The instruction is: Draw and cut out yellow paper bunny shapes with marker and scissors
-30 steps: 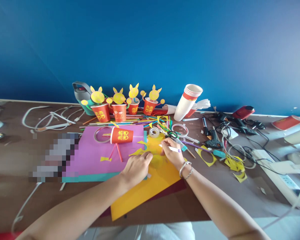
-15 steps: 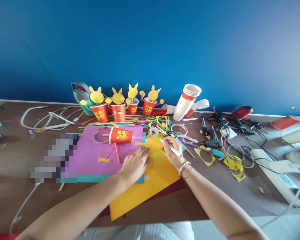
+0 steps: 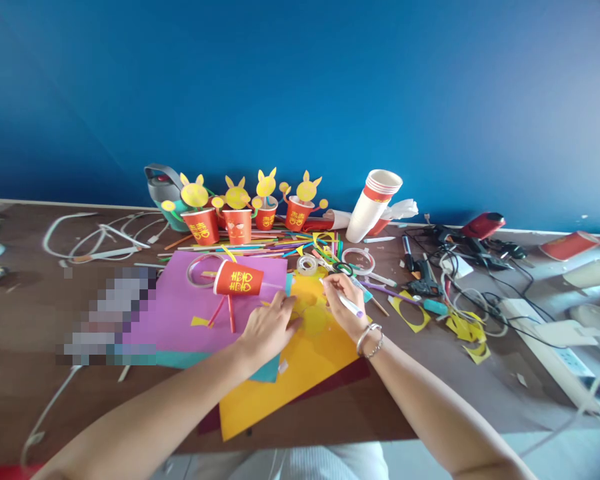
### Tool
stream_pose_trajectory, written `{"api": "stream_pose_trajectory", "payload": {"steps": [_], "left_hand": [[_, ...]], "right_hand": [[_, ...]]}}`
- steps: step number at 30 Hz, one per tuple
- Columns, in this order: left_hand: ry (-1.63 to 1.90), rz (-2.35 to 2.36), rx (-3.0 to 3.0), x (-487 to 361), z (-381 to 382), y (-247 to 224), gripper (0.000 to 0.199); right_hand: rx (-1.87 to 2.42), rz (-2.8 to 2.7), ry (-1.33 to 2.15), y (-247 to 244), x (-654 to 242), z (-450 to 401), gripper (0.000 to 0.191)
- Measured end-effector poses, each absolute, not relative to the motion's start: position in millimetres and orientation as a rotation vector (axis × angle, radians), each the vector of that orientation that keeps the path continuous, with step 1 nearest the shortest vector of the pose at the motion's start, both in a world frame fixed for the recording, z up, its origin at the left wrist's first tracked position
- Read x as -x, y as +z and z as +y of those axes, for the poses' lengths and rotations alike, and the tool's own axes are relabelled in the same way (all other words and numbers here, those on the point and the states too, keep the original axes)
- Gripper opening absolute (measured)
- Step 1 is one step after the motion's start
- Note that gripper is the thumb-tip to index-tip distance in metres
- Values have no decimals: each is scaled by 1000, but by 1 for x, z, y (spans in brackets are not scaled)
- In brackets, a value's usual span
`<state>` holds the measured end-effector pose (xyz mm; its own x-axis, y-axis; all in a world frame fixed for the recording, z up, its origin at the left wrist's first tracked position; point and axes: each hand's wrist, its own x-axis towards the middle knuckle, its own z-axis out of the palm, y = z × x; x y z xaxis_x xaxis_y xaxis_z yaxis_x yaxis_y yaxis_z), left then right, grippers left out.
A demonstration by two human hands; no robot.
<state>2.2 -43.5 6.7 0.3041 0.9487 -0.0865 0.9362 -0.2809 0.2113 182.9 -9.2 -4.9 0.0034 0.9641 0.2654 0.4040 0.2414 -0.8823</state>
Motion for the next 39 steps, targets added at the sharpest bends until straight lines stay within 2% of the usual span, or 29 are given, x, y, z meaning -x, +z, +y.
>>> {"api": "stream_pose_trajectory", "payload": {"steps": [4, 8, 10, 14, 18, 24, 26, 32, 35, 39], "left_hand": [[409, 1753, -2258, 0, -42, 5, 20], [891, 1666, -1930, 2, -38, 2, 20], [1034, 1563, -1765, 1, -36, 0, 22], [1064, 1441, -1638, -3, -38, -2, 24], [934, 1425, -1689, -5, -42, 0, 22], [1329, 1446, -1989, 3, -41, 2, 22], [1214, 1389, -2196, 5, -41, 0, 29], [405, 1351, -2509, 3, -45, -3, 47], [271, 1364, -2510, 1, -45, -1, 50], [130, 1399, -2510, -1, -48, 0, 53]], "right_hand": [[1295, -1518, 716, -9, -184, -8, 18], [1226, -1349, 603, -12, -186, -6, 20], [1181, -1318, 679, -12, -187, -6, 21], [1088, -1348, 923, -12, -185, -8, 27], [1072, -1303, 971, -14, -185, -6, 28], [1089, -1502, 852, -16, -192, 4, 18], [1096, -1686, 819, -16, -192, 7, 19], [998, -1995, 672, -13, -188, 9, 21], [1044, -1942, 695, -8, -187, 5, 22], [1168, -1687, 902, 0, -188, -2, 24]]}}
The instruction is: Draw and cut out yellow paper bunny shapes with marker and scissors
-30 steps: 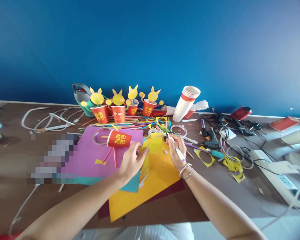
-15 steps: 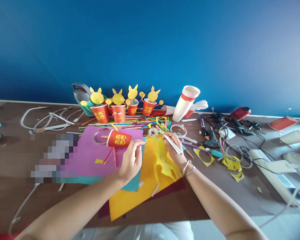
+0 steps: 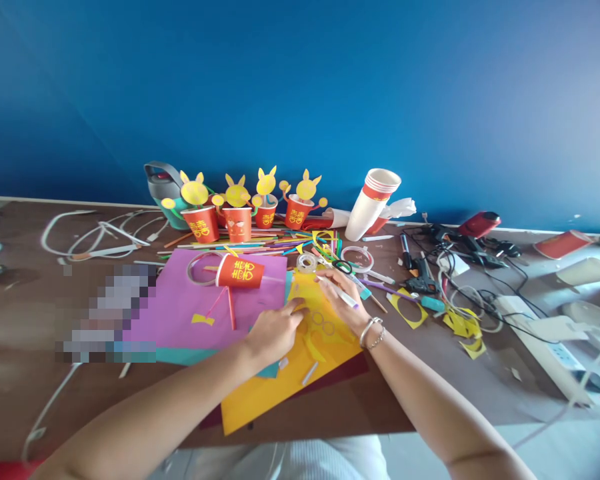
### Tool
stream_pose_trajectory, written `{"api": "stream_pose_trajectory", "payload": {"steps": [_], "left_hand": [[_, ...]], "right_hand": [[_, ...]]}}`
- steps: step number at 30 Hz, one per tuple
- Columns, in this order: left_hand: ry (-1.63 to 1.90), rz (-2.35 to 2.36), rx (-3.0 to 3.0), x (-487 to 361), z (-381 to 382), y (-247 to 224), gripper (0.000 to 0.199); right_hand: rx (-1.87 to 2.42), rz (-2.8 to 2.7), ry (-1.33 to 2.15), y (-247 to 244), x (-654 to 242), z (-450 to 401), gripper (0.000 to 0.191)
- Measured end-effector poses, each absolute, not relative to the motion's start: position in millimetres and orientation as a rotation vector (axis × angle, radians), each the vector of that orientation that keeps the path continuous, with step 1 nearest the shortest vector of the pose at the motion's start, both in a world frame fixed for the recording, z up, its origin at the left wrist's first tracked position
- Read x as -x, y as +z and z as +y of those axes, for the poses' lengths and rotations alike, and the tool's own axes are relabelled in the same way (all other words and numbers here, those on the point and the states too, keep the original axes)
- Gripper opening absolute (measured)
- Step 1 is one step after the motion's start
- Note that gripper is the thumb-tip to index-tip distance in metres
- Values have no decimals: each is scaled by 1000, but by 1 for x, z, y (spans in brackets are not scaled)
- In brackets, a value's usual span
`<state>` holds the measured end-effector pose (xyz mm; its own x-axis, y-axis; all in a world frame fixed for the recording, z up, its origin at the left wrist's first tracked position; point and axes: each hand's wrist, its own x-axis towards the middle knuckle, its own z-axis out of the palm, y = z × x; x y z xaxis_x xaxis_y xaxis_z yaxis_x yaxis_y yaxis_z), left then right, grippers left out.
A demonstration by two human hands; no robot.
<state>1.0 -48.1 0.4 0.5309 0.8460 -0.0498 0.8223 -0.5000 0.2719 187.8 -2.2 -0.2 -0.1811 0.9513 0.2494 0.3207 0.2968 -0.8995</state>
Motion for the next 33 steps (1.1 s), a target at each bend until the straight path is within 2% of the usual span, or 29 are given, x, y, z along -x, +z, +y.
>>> {"api": "stream_pose_trajectory", "payload": {"steps": [3, 7, 9, 12, 17, 23, 27, 33], "left_hand": [[39, 1400, -2525, -3, -52, -1, 57], [-13, 1416, -2544, -5, -56, -2, 61], [-30, 1431, -2553, -5, -57, -1, 62], [-53, 1441, -2562, -5, -58, 0, 62], [-55, 1425, -2549, -7, -59, 0, 55], [-15, 1444, -2512, -7, -59, -2, 44], [-60, 1501, -2494, -7, -58, 4, 44], [-71, 1497, -2497, -8, -56, 7, 44]], "right_hand": [[1174, -1490, 1087, 1, -187, -5, 24], [1155, -1393, 1208, -5, -184, -2, 11], [1197, -1396, 1225, -8, -182, 0, 16], [1265, -1372, 1196, -10, -179, 1, 24], [1302, -1419, 1032, -8, -179, 1, 19], [1361, -1534, 1006, -12, -180, 3, 24], [1370, -1598, 923, -20, -180, 6, 25], [1387, -1581, 983, -24, -179, 7, 25]]}}
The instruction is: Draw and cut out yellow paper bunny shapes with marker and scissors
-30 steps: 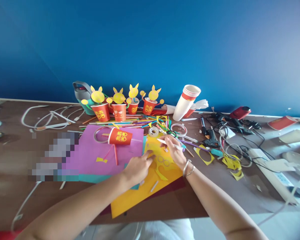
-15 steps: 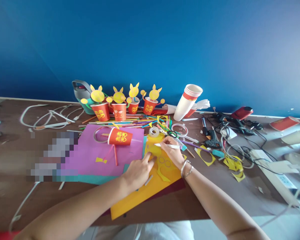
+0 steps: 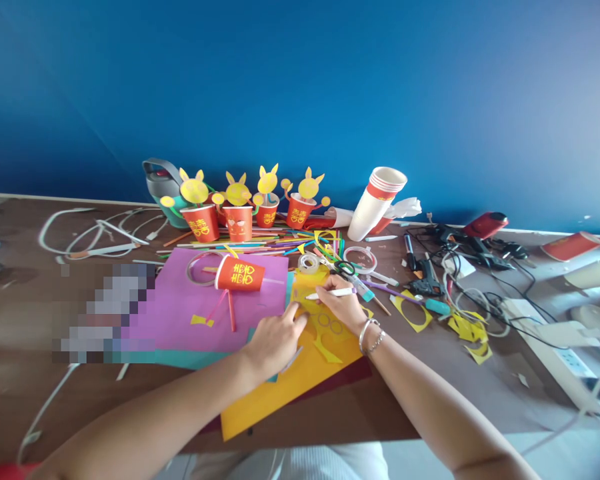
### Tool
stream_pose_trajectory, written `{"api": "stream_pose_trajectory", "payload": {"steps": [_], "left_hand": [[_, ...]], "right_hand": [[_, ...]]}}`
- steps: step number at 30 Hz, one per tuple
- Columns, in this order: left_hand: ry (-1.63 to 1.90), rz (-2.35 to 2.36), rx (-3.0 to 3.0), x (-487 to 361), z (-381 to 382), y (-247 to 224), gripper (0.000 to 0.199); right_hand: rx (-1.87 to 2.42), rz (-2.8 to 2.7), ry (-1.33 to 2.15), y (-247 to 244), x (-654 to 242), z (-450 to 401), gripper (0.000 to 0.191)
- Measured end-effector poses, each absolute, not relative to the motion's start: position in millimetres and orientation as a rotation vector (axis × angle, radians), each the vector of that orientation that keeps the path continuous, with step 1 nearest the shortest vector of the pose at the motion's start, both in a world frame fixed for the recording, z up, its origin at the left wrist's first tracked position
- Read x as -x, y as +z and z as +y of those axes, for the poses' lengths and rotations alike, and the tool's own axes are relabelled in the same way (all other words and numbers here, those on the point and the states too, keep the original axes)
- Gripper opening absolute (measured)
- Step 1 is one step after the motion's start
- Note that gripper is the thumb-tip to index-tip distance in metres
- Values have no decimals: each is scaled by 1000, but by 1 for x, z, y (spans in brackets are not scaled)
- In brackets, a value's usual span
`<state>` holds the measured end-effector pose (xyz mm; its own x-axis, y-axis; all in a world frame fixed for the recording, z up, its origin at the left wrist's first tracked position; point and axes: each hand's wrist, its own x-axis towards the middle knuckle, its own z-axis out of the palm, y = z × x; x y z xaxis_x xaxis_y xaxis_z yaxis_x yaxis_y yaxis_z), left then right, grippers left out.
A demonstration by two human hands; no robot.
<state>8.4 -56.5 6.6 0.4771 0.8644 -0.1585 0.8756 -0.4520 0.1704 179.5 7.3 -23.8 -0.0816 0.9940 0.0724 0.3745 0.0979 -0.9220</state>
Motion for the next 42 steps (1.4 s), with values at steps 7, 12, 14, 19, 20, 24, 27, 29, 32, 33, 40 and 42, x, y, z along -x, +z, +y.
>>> {"api": "stream_pose_trajectory", "payload": {"steps": [7, 12, 14, 19, 20, 24, 27, 29, 32, 33, 40, 42], "left_hand": [[-46, 1502, -2463, -8, -56, 3, 42], [-57, 1494, -2489, -8, -56, 5, 44], [-58, 1494, -2482, -8, -56, 6, 45], [-52, 1497, -2447, -9, -56, 6, 44], [-50, 1496, -2446, -9, -56, 6, 45], [-49, 1494, -2448, -8, -56, 6, 45], [-64, 1492, -2459, -8, -56, 7, 45], [-75, 1494, -2469, -9, -56, 7, 46], [-91, 1503, -2469, -9, -56, 8, 47], [-94, 1506, -2467, -9, -56, 8, 47], [-93, 1504, -2488, -9, -56, 7, 46], [-101, 1504, -2483, -9, -56, 7, 45]], "right_hand": [[1390, -1590, 983, -23, -179, 7, 24], [1397, -1597, 993, -20, -179, 6, 23], [1397, -1598, 987, -19, -179, 6, 24], [1383, -1593, 979, -23, -179, 6, 24], [1380, -1594, 987, -24, -179, 6, 24], [1378, -1595, 1000, -25, -180, 7, 24], [1381, -1597, 996, -25, -180, 7, 23], [1382, -1597, 1007, -24, -180, 7, 23], [1370, -1607, 1011, -23, -180, 6, 24], [1366, -1609, 1008, -23, -180, 6, 24], [1365, -1630, 947, -24, -180, 6, 26], [1363, -1640, 930, -24, -181, 6, 26]]}}
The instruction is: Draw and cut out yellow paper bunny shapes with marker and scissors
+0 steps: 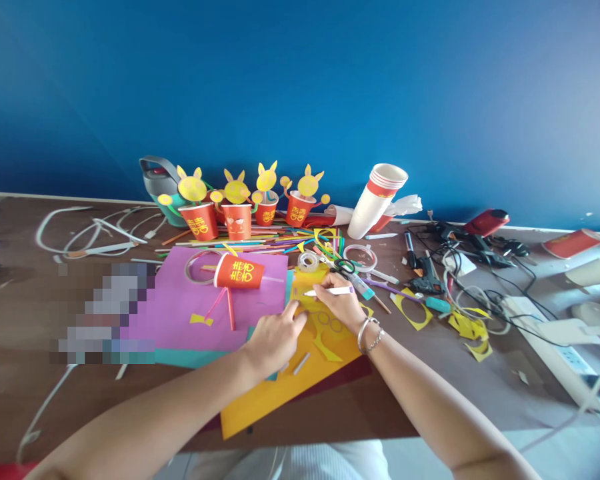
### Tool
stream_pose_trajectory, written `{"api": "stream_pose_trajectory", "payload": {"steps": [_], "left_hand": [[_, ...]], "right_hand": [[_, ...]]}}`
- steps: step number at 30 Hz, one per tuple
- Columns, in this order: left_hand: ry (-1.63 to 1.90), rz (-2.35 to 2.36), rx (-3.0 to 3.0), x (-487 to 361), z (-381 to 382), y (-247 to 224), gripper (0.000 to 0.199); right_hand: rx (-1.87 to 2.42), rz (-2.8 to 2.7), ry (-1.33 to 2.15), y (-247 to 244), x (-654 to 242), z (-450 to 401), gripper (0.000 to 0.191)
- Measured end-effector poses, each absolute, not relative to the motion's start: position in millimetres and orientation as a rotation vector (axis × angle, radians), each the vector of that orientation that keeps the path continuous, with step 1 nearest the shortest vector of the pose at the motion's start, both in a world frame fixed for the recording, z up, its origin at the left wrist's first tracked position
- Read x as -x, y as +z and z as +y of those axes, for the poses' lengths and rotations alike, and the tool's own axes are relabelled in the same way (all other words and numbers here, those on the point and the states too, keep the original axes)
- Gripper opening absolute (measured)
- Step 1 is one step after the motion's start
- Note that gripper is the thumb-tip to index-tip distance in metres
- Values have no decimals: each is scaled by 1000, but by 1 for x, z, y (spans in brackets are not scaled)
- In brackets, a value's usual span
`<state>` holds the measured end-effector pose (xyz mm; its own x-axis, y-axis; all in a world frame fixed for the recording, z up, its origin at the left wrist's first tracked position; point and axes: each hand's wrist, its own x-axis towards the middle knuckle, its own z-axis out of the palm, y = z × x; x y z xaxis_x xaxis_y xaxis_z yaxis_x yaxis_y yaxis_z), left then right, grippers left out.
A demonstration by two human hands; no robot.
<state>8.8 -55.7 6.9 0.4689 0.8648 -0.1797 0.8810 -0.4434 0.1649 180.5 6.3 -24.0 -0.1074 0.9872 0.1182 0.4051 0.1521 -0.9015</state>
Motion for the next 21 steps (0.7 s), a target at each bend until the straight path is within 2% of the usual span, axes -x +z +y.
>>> {"api": "stream_pose_trajectory", "payload": {"steps": [21], "left_hand": [[-140, 1509, -2470, -9, -56, 8, 46]], "right_hand": [[1433, -1670, 809, -24, -181, 8, 22]]}}
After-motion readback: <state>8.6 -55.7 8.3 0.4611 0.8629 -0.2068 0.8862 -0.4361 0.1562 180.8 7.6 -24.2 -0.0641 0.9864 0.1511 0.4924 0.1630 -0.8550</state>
